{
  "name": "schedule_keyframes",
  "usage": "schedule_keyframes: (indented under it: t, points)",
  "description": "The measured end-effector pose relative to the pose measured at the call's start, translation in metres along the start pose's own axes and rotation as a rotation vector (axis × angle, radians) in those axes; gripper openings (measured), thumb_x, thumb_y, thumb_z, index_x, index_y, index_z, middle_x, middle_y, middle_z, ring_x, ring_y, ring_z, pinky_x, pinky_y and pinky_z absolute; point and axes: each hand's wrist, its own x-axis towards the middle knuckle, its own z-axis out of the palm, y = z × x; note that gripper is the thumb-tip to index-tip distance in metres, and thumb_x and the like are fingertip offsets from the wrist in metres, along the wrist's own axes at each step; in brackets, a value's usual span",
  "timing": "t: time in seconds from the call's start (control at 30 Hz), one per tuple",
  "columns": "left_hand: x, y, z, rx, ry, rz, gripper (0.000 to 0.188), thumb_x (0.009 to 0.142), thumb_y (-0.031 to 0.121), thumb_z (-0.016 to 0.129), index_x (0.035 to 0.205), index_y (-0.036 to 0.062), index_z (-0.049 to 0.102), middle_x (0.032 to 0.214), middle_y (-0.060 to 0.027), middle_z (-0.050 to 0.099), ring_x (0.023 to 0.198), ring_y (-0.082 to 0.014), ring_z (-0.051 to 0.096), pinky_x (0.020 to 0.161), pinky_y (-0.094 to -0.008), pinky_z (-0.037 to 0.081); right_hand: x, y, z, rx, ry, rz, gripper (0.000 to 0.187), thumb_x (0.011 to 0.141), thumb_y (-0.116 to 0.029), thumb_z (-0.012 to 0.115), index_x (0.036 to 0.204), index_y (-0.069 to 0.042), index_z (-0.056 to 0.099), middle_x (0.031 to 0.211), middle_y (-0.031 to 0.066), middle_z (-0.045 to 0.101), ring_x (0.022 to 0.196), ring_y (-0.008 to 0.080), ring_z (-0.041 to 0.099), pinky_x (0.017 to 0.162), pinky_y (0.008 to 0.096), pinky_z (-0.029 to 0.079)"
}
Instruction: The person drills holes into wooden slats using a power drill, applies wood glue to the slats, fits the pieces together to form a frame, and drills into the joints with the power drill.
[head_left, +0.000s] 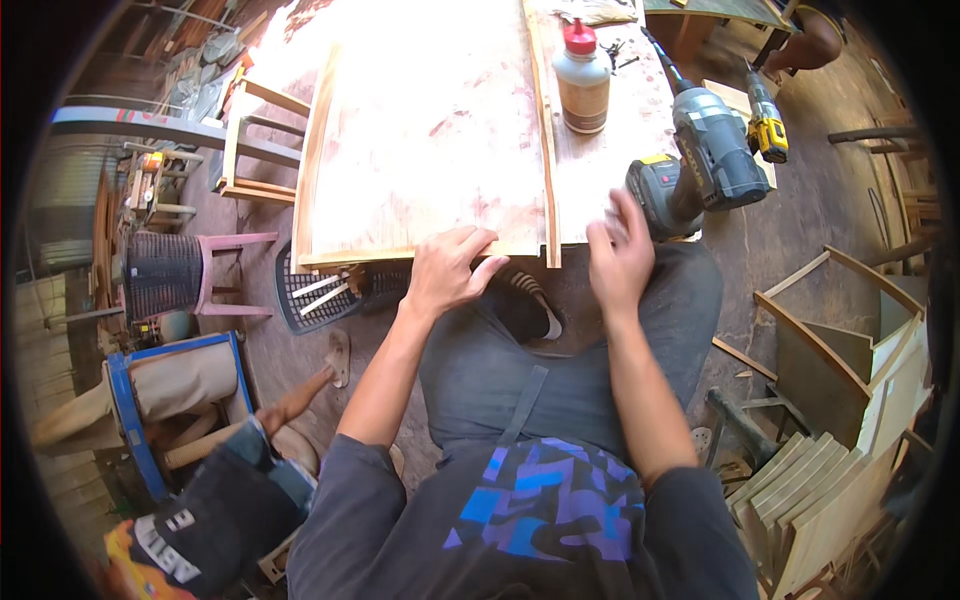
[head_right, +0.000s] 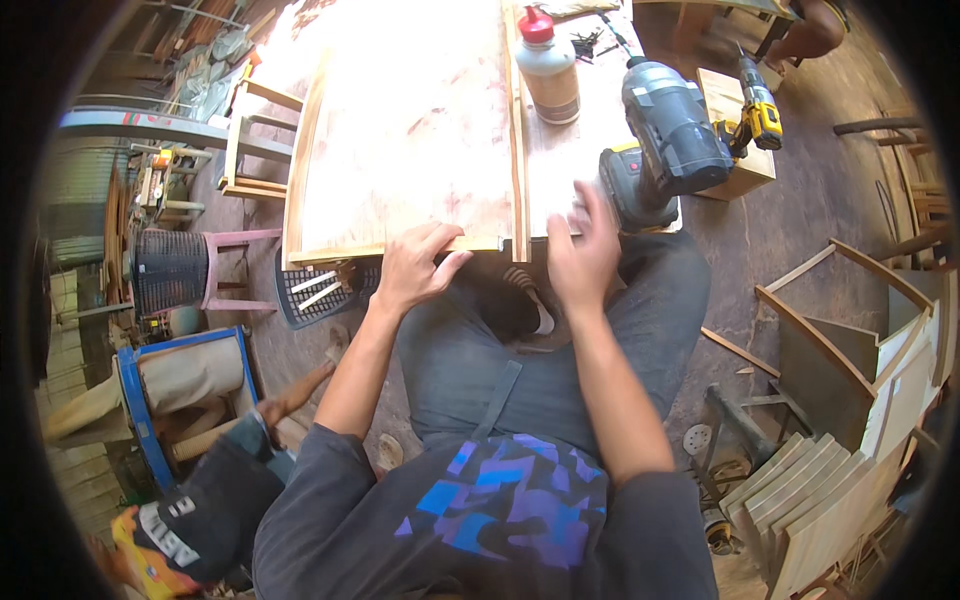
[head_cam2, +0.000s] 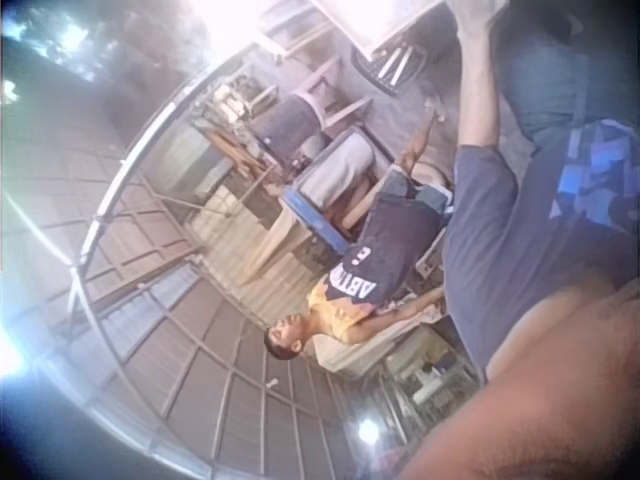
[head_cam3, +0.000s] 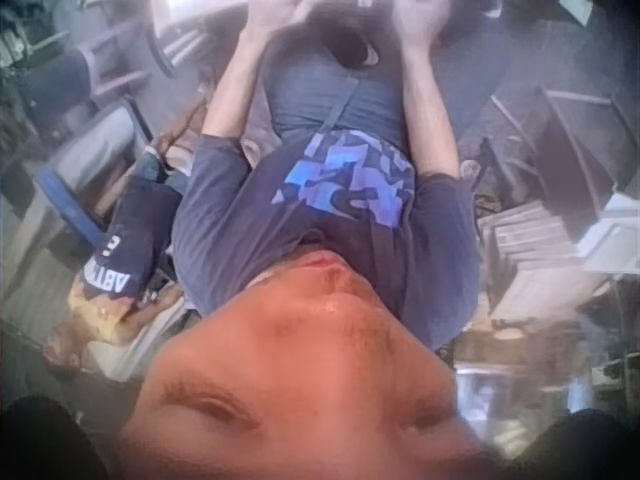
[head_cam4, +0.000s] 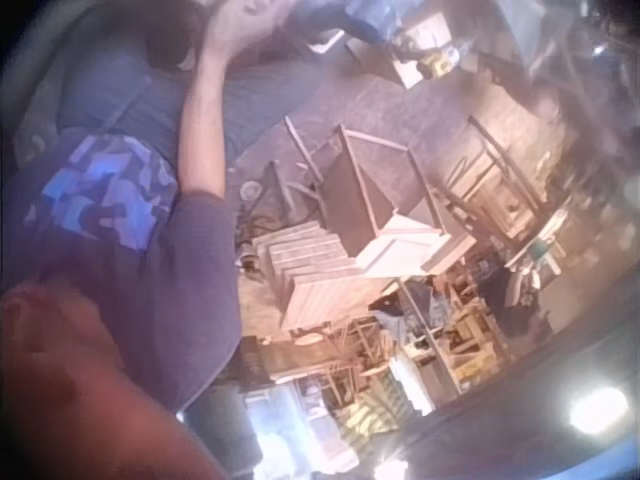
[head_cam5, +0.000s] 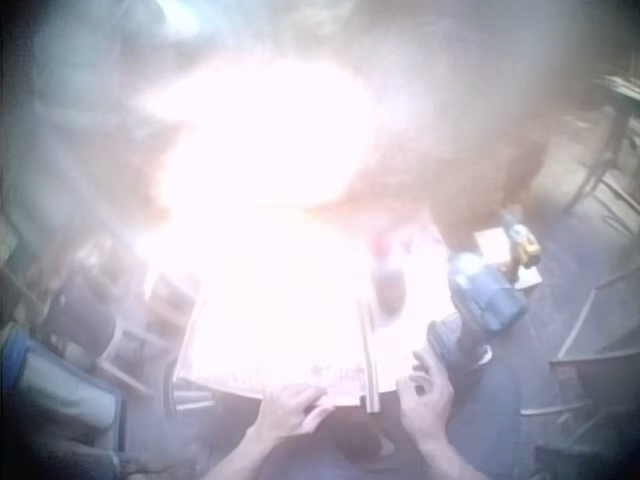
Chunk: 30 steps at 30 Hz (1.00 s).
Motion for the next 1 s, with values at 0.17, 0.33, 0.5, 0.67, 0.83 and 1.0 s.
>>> schedule_keyframes:
  t: [0.17,0.33,0.5,0.67,0.83,1.0]
  points:
    - [0.002,0.003,0.006,0.044,-0.038,0.021,0.025,0.082,0.027,0.075,0.094,0.0056,0.068,0.078,-0.0090,0.064,0.071,-0.0286,0.064,0.064,-0.0391,0.049,-0.068,0.032,-0.016,0.323,-0.001,0.493,0.061,0.088,-0.011,0.075,0.140,0.002,0.045,0.119,0.0188,0.062,0.102,0.0179,0.062,0.084,0.0292,0.053]
    - [0.001,0.001,0.010,0.032,-0.047,0.000,0.025,0.082,0.028,0.076,0.093,0.0071,0.068,0.077,-0.0083,0.064,0.070,-0.0294,0.064,0.062,-0.0391,0.049,-0.056,0.025,0.000,0.352,-0.096,0.598,0.054,0.089,-0.013,0.076,0.132,0.006,0.050,0.093,0.0113,0.070,0.077,0.0131,0.067,0.069,0.0244,0.055]
    - [-0.002,0.000,0.018,0.067,-0.025,-0.010,0.023,0.083,0.029,0.076,0.093,0.0099,0.069,0.078,-0.0078,0.064,0.070,-0.0294,0.064,0.061,-0.0402,0.049,-0.054,0.013,-0.012,0.384,-0.104,0.609,0.040,0.090,-0.011,0.073,0.124,0.005,0.062,0.092,0.0102,0.072,0.078,0.0129,0.069,0.069,0.0234,0.056]
    - [0.000,-0.002,0.021,0.044,-0.035,-0.019,0.024,0.083,0.030,0.076,0.094,0.0099,0.069,0.079,-0.0076,0.064,0.070,-0.0299,0.064,0.061,-0.0406,0.050,-0.057,0.011,-0.009,0.439,-0.148,0.626,0.039,0.090,-0.010,0.073,0.125,0.003,0.063,0.094,0.0093,0.073,0.077,0.0114,0.069,0.069,0.0226,0.056]
    - [0.003,-0.002,0.023,0.048,-0.038,-0.019,0.024,0.083,0.030,0.076,0.093,0.0095,0.069,0.079,-0.0077,0.064,0.071,-0.0298,0.064,0.062,-0.0405,0.050,-0.057,0.009,-0.007,0.470,-0.105,0.619,0.039,0.091,-0.009,0.073,0.126,0.003,0.063,0.092,0.0089,0.073,0.075,0.0110,0.069,0.068,0.0218,0.056]
    - [0.002,-0.003,0.025,0.049,-0.028,0.004,0.024,0.083,0.030,0.076,0.092,0.0091,0.069,0.079,-0.0082,0.063,0.071,-0.0299,0.064,0.061,-0.0410,0.049,-0.057,0.010,-0.002,0.456,-0.120,0.601,0.039,0.090,-0.010,0.074,0.125,0.005,0.063,0.091,0.0084,0.072,0.075,0.0106,0.068,0.067,0.0216,0.055]
